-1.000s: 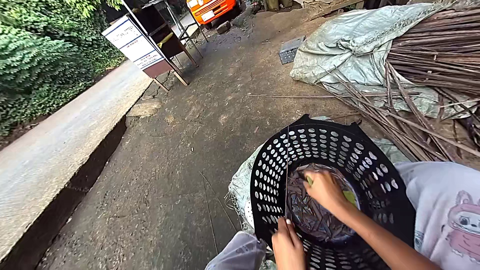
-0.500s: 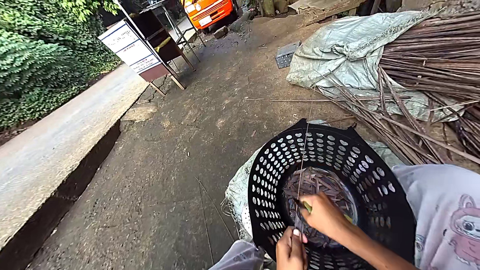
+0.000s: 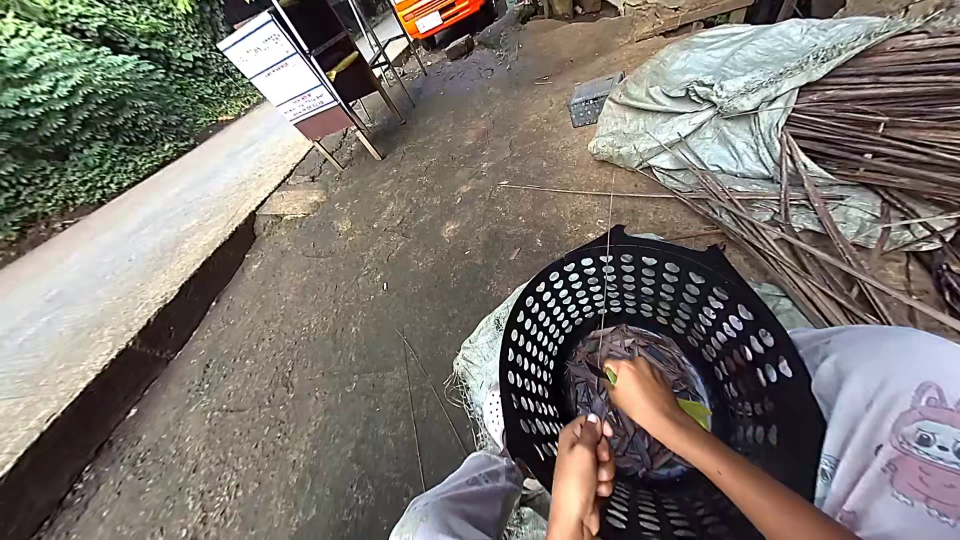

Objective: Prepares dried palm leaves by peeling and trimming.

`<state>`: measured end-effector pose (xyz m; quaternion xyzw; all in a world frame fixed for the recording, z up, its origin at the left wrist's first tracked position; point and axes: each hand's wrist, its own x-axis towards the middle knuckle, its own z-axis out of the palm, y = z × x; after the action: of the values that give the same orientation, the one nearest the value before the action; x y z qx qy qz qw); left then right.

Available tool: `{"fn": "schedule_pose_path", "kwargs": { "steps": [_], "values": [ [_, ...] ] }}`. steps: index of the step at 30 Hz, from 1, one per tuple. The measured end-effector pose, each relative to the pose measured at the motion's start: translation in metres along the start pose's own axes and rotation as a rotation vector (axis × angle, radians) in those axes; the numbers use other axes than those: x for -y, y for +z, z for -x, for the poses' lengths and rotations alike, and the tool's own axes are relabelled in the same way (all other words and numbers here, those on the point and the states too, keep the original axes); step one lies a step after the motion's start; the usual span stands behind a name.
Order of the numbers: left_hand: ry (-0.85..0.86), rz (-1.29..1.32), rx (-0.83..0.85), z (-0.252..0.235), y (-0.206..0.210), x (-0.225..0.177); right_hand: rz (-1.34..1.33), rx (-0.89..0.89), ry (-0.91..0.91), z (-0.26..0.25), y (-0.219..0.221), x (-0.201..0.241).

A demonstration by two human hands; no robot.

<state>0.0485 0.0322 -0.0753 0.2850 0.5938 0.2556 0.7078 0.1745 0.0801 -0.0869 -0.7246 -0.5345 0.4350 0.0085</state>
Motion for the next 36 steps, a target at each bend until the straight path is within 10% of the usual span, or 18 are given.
{"fn": "schedule_pose_path", "kwargs": {
  "steps": [5, 15, 26, 32, 36],
  "values": [
    [-0.025, 0.141, 0.079, 0.011, -0.011, 0.005, -0.184, -0.224, 0.004, 0.007, -0.025, -0.02],
    [0.045, 0.251, 0.233, 0.015, -0.021, 0.001, -0.057, 0.189, -0.23, 0.04, -0.003, -0.005],
    [0.044, 0.276, 0.128, 0.006, -0.01, -0.01, 0.144, 0.033, -0.164, 0.029, -0.013, 0.009],
    [0.001, 0.227, 0.197, 0.017, -0.013, -0.001, -0.201, -0.262, 0.047, -0.006, -0.036, -0.023],
    [0.008, 0.263, 0.19, 0.014, -0.019, -0.001, -0.3, -0.269, -0.151, 0.01, -0.037, -0.019]
  ]
}}
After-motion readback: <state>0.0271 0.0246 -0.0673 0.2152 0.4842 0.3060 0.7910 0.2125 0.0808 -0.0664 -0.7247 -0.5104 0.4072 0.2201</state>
